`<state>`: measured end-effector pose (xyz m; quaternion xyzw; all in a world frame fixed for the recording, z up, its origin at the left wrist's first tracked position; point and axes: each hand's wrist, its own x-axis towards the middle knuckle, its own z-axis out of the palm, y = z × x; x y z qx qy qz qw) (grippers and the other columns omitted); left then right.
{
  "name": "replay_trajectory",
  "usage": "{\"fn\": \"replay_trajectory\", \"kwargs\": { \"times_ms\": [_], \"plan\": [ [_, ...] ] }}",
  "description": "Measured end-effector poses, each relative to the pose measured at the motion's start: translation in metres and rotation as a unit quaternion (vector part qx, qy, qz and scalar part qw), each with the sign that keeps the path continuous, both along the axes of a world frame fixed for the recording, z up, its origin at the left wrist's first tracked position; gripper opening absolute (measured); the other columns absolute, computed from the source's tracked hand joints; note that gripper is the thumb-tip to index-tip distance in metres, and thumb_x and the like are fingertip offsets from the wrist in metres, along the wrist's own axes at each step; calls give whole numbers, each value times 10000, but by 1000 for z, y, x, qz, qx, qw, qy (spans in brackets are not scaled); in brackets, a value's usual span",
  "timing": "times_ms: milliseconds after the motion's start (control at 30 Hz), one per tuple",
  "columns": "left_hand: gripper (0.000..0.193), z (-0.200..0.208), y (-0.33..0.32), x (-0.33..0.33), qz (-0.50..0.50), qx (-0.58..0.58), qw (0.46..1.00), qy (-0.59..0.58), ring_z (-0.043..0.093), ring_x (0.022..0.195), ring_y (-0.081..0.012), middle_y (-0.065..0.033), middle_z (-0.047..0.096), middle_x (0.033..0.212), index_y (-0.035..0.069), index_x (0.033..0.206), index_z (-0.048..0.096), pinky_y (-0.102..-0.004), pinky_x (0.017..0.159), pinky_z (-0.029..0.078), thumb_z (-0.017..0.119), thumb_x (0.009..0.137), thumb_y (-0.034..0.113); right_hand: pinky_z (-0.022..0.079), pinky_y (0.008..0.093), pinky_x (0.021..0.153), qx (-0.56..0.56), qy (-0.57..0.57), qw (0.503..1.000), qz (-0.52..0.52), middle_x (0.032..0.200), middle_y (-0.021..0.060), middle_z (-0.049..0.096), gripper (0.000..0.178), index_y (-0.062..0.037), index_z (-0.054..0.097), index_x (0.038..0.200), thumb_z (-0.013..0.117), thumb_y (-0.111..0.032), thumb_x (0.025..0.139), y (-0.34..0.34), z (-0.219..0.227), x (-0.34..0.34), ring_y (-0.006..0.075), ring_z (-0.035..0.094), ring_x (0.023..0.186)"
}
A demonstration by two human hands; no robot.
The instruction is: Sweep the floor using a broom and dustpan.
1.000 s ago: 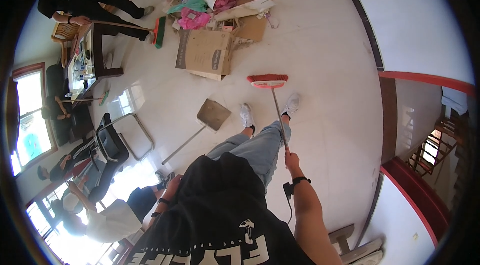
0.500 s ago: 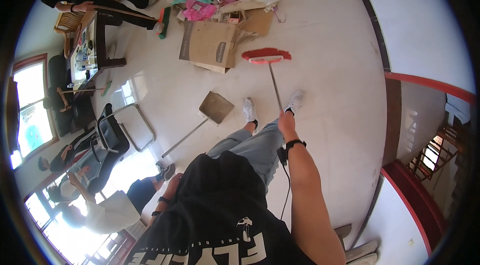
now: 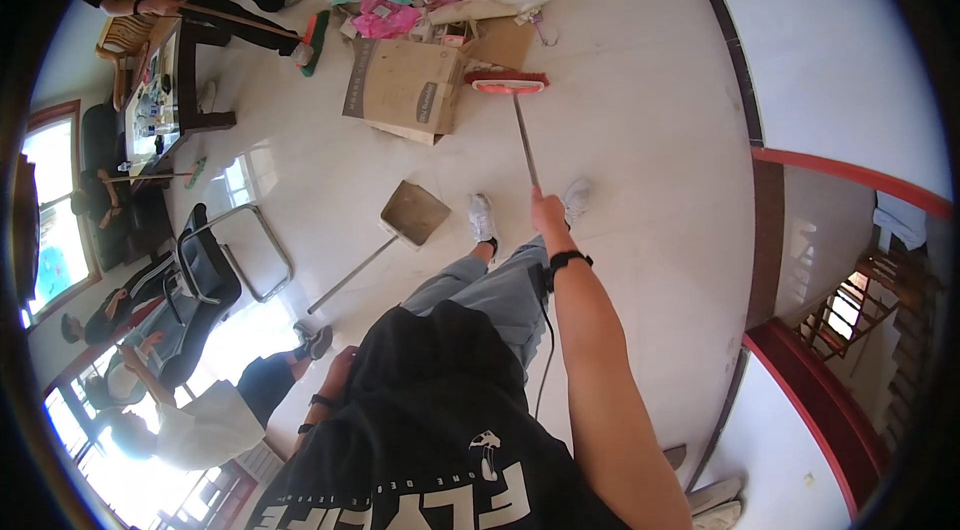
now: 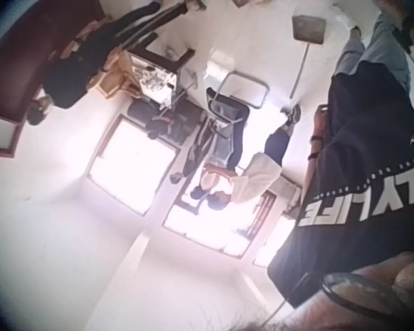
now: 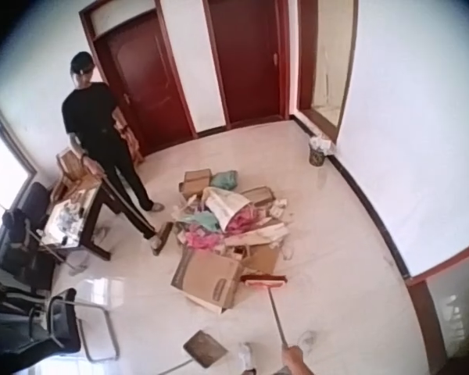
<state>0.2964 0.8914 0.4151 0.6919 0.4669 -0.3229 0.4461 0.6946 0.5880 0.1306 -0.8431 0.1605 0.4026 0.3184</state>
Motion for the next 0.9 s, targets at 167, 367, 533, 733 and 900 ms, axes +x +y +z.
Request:
{"fn": "replay_trajectory", "kwargs": {
  "times_ms": [167, 367, 533, 733, 900],
  "plan": [
    [248, -5, 6, 12, -3, -10, 1000, 10, 627, 732, -169, -101, 661, 787, 28, 1038, 588, -289, 665, 484, 520, 821, 129, 498, 452, 668, 3, -80, 996, 48, 613, 208, 611, 709, 35, 599, 645, 322, -572, 887, -54, -1, -76, 371, 633, 643],
    [240, 1, 17, 13, -10, -2, 1000, 14, 614, 686, -148, -85, 654, 752, 25, 1025, 588, -281, 629, 480, 522, 815, 122, 415, 287, 380, 29, 140, 988, -63, 508, 10, 469, 538, -83, 522, 580, 464, -527, 878, -111, 20, -157, 128, 475, 403],
    [235, -7, 24, 4, 7, -10, 1000, 14, 612, 686, -145, -81, 650, 746, 24, 1019, 588, -280, 627, 477, 518, 817, 122, 479, 400, 526, -18, -26, 995, 90, 607, 150, 577, 579, -5, 571, 639, 417, -503, 891, -121, -14, -174, 296, 580, 551],
    [251, -8, 22, 0, 17, -30, 999, 9, 612, 710, -150, -86, 647, 762, 31, 1027, 588, -279, 643, 473, 502, 806, 115, 471, 493, 759, -45, -37, 989, 135, 789, 311, 601, 629, 83, 617, 754, 360, -471, 905, -37, 33, -95, 449, 594, 829],
    [265, -4, 15, -8, 38, -20, 999, 23, 612, 713, -177, -91, 644, 782, 39, 1038, 588, -292, 653, 474, 502, 803, 125, 479, 488, 775, -91, -55, 975, 196, 877, 274, 620, 523, 31, 626, 828, 335, -392, 931, -7, 30, -44, 421, 599, 866]
  ]
}}
